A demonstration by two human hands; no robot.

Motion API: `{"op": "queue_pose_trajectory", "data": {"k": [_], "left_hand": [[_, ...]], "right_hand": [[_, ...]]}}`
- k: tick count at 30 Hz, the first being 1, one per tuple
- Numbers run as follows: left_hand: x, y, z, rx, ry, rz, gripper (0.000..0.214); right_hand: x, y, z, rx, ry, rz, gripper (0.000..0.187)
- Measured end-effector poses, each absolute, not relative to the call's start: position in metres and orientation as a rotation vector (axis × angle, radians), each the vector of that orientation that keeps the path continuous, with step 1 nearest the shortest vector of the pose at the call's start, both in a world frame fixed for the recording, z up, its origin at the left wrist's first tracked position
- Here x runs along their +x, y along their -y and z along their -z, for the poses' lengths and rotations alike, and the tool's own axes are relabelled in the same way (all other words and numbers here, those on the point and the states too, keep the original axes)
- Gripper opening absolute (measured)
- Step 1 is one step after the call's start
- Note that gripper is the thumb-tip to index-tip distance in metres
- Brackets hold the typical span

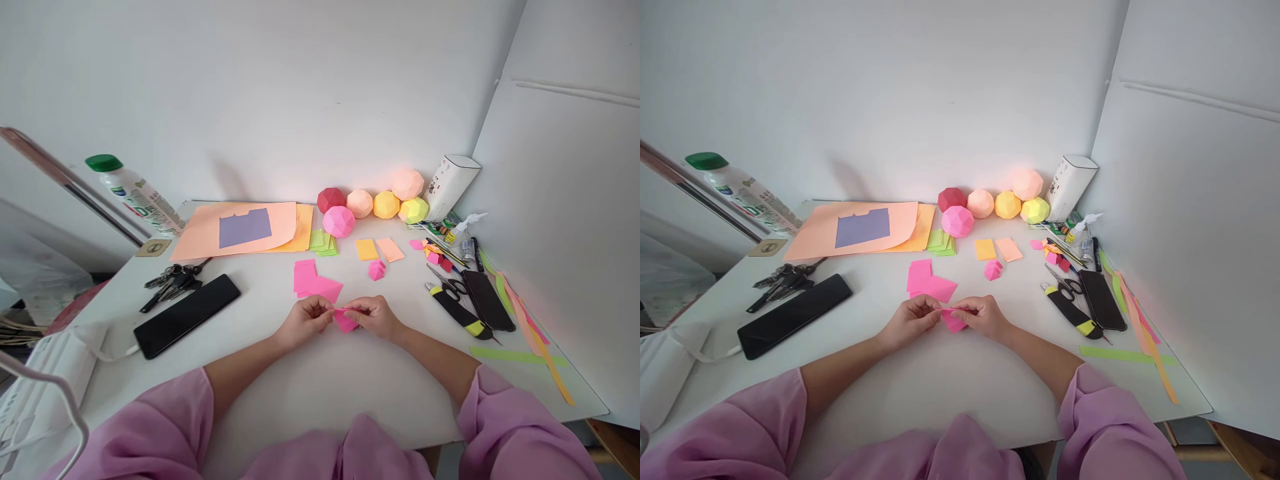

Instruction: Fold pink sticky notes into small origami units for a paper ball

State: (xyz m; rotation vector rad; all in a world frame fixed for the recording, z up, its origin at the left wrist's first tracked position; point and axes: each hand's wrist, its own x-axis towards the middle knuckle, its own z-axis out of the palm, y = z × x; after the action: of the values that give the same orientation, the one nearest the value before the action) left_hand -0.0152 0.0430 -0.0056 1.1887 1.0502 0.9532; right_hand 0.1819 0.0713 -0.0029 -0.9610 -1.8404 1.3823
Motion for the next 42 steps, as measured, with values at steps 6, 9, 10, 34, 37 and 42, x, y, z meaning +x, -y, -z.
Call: {"op": "queue_pose_trajectory", "data": {"k": [6, 9, 10, 34, 37, 42], "left_hand": [[-0.0176, -0.044, 0.0038, 1.148, -1.023, -0.998, 0.016], [-0.0185, -0.0445, 0.0031, 1.098, -1.015, -1.058, 0.017], [-0.0183, -0.0445, 0.0027, 1.089, -1.008, -1.074, 0.017], [-0.0105, -0.0392, 0.0052, 1.44, -1.105, -0.913, 0.01], [-0.012, -0.0385, 0.0039, 1.357, -1.085, -0.952, 0.009], [-0.0149, -0.0375, 0.0029, 1.228, -1.078, -1.002, 0.01]], "right_hand": [[0.1822, -0.0721, 0.0012, -0.973, 1.784, -1.463, 0.028], [0.1829, -0.0732, 0.0021, -0.999, 1.736, -1.521, 0.029], [0.183, -0.0735, 0.0025, -1.007, 1.726, -1.534, 0.03], [0.1777, -0.0734, 0.0048, -0.997, 1.9, -1.457, 0.03], [0.1785, -0.0736, 0.0042, -1.009, 1.81, -1.553, 0.03], [0.1799, -0.0742, 0.0039, -1.031, 1.74, -1.612, 0.031]]}}
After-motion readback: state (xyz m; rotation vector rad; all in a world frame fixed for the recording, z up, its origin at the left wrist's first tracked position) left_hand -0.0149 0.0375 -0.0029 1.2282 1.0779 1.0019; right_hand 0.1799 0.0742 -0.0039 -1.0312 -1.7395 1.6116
